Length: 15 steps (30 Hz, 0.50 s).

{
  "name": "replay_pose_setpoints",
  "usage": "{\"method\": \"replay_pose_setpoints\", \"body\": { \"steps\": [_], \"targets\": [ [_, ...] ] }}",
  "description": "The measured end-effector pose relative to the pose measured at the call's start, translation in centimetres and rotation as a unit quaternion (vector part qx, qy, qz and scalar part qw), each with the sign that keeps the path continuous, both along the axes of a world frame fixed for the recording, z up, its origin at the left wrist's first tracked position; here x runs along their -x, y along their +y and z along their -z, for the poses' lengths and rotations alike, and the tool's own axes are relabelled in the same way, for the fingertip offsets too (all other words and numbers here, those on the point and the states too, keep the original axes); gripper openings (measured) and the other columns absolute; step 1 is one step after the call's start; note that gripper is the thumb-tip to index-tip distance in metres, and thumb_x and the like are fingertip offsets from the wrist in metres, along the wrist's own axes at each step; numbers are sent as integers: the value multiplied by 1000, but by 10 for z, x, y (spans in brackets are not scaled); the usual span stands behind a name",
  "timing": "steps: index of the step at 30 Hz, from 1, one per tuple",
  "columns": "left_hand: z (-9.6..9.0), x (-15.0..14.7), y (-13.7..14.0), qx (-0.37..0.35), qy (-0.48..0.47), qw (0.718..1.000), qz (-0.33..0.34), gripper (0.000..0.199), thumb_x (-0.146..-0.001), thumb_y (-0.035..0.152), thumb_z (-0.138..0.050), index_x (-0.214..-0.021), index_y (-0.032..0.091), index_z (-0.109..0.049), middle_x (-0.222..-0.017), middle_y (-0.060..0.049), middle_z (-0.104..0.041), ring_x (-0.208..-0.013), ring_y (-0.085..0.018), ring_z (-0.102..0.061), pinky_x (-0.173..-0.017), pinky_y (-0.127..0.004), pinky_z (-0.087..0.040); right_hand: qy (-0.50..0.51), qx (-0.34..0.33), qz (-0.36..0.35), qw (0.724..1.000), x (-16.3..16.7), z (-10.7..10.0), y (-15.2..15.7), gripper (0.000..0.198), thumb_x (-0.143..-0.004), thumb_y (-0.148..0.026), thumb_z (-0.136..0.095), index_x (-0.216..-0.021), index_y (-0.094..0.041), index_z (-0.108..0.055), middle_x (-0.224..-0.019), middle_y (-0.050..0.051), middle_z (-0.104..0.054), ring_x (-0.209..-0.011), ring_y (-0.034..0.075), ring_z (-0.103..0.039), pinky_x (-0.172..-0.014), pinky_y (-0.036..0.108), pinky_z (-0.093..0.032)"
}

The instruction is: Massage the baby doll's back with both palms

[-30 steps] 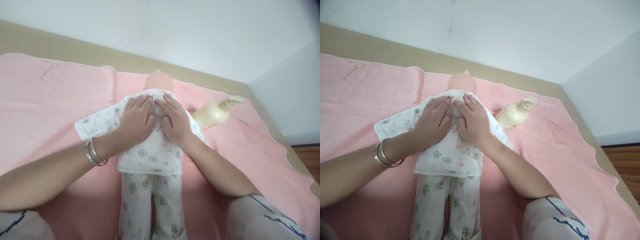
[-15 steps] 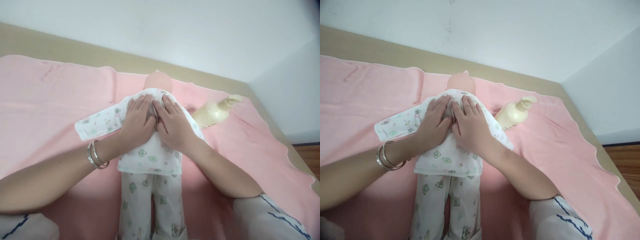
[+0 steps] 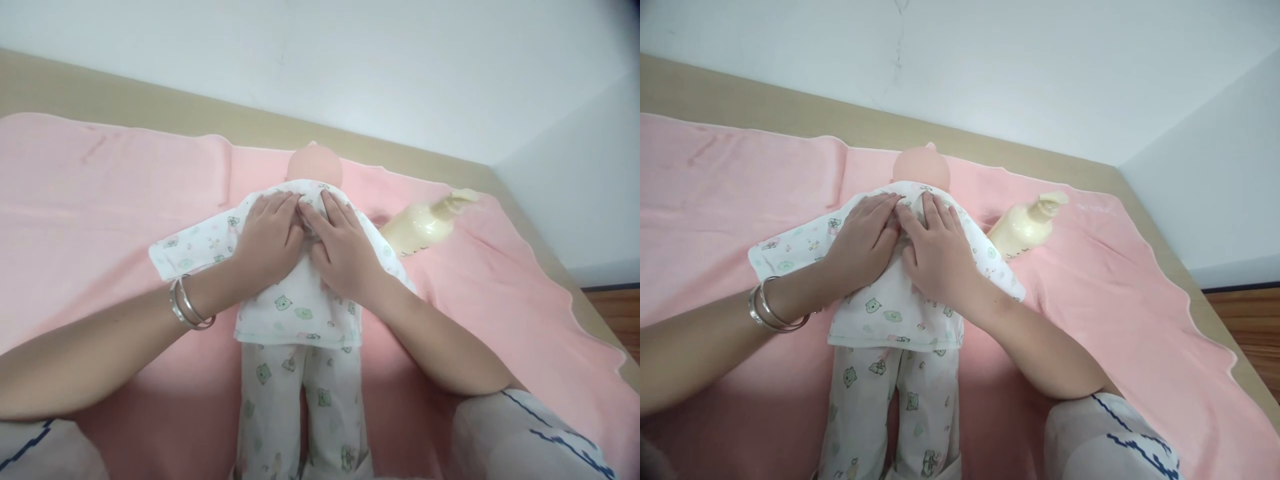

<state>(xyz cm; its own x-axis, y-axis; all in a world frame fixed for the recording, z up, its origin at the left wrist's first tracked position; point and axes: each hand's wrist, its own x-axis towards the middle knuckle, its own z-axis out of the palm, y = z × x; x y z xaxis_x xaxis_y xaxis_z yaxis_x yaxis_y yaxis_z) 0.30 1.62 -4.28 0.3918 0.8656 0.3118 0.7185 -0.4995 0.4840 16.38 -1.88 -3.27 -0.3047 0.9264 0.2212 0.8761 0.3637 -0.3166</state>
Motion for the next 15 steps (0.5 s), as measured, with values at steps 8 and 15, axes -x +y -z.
{"method": "replay_pose_setpoints", "body": {
  "steps": [8, 15],
  "targets": [
    [-10, -5, -32, -47, 118, 991, 32, 56, -99, 22, -30, -145, -7, -44, -150, -29, -48, -147, -39, -39, -124, -56, -32, 27, -18, 1, 999, -3, 0, 7, 61, -88, -14, -38, -148, -14, -49, -160, 15, -43, -154, 30, -30, -127, 57, -26],
    [-8, -6, -23, 19, 42, 998, 38, 55, -96, 19, -31, -149, 3, -41, -159, -20, -41, -154, -32, -29, -128, -57, -23, 22, -25, 13, 999, -3, 2, 8, 61, -89, -14, -36, -150, -11, -45, -161, 16, -41, -154, 29, -30, -127, 55, -27]
  ]
}}
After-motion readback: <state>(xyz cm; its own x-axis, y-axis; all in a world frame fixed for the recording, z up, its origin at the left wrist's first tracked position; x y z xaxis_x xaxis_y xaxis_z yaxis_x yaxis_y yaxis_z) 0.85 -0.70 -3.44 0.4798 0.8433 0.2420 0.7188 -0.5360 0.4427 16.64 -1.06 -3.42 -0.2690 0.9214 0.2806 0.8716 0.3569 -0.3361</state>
